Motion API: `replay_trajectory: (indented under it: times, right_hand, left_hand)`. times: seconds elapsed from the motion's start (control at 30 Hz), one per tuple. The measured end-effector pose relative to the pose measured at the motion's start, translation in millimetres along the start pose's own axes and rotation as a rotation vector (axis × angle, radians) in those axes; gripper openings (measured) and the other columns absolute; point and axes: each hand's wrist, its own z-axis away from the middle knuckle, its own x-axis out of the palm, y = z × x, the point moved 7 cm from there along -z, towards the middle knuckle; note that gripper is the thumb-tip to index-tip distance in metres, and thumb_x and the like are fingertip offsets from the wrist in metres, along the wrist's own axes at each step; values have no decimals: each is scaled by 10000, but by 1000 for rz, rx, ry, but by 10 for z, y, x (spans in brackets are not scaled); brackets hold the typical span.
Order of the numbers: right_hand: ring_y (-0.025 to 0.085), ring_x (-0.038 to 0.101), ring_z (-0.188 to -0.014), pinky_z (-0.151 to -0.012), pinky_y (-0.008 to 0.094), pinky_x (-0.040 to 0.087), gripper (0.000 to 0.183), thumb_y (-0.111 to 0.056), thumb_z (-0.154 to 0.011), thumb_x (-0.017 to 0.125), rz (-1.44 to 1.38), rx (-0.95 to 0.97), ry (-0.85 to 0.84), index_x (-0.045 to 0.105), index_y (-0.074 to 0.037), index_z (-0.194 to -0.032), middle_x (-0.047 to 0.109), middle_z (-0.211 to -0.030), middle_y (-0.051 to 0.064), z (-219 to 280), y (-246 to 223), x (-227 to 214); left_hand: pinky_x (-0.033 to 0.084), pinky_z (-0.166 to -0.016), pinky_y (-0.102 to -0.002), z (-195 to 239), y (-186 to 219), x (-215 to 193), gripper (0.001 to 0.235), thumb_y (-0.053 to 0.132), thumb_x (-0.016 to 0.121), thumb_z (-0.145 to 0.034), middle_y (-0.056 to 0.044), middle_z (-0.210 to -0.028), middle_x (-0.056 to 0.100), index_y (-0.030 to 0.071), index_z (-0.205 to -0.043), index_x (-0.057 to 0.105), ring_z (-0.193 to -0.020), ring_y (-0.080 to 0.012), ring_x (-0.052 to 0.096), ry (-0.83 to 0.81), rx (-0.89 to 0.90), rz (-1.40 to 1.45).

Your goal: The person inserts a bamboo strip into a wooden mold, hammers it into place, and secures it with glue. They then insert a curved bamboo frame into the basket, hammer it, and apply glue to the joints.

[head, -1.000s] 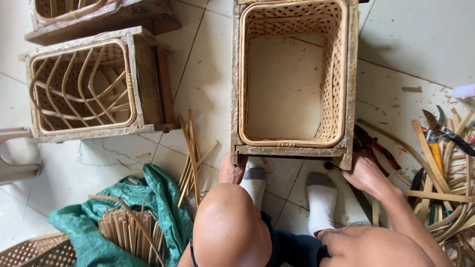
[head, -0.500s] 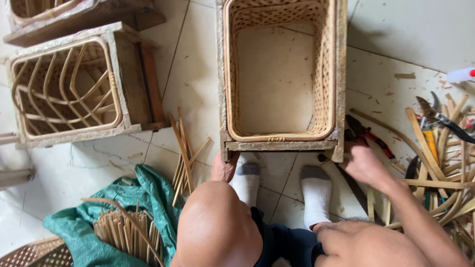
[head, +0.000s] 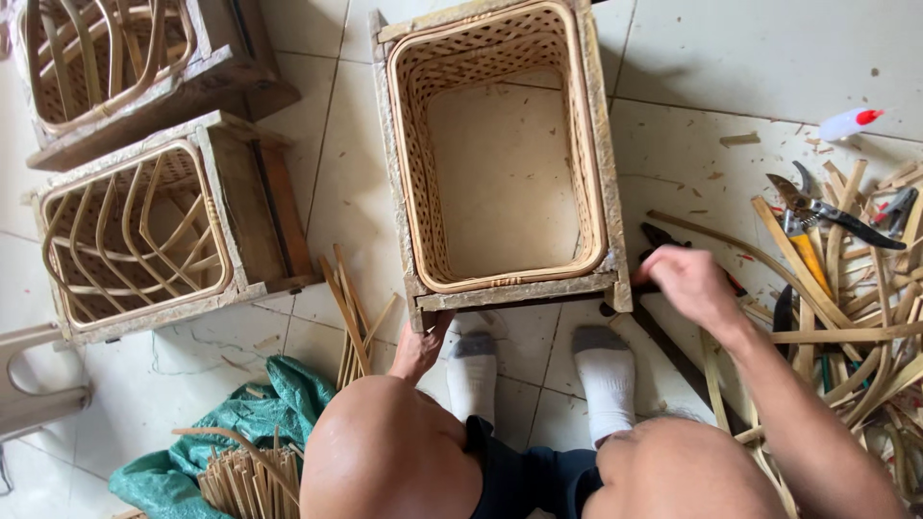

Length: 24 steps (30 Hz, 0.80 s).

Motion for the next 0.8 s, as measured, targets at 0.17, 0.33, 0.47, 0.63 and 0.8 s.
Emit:
replay_trajectory:
  times: [0.17,0.33,0.47,0.63,0.8]
  right_hand:
    - [180,560,-631,-537,396,460,123,49,-772,546,344,-252,-73,656,-4,-763,614,-734,116,111,120,168]
    - [326,589,-652,-702,448,519,72,9,-753,543,512,-102,-140,552,47,-815,599,-788,264,85,116,141]
    - [366,651,-797,-763,498,534,117,-29,-827,554,427,-122,-68,608,74,-839,690,-869,281,57,-68,109]
    - [426,688,-866,-779,510,552,177,-19,-773,560,377,-160,-91,664,69,-885,692,-921,302,46,-85,150]
    - [429,696,-843,-779,503,550,158,-28,-763,604,609,-79,-219,688,81,-840,666,-863,323,57,72,184]
  left_hand:
    - [525,-890,-474,-94,64,101,456,489,617,-948,-181,-1173,714,180,-1281,648,-1092,-381,673,-71,58,-49]
    - [526,-896,-469,-66,142,197,462,492,612,-951,-177,-1194,712,180,-1291,645,-1107,-375,673,-97,103,-66]
    - [527,-900,-465,-44,208,216,468,495,609,-955,-174,-1211,711,181,-1299,642,-1119,-369,673,-113,120,-94]
    - [510,-911,-464,-36,272,185,503,488,615,-952,-176,-1248,691,174,-1346,605,-1152,-376,644,-106,136,-133]
    - [524,-883,-464,55,357,121,471,465,629,-961,-197,-1211,706,143,-1304,643,-1115,-394,660,-86,208,-98]
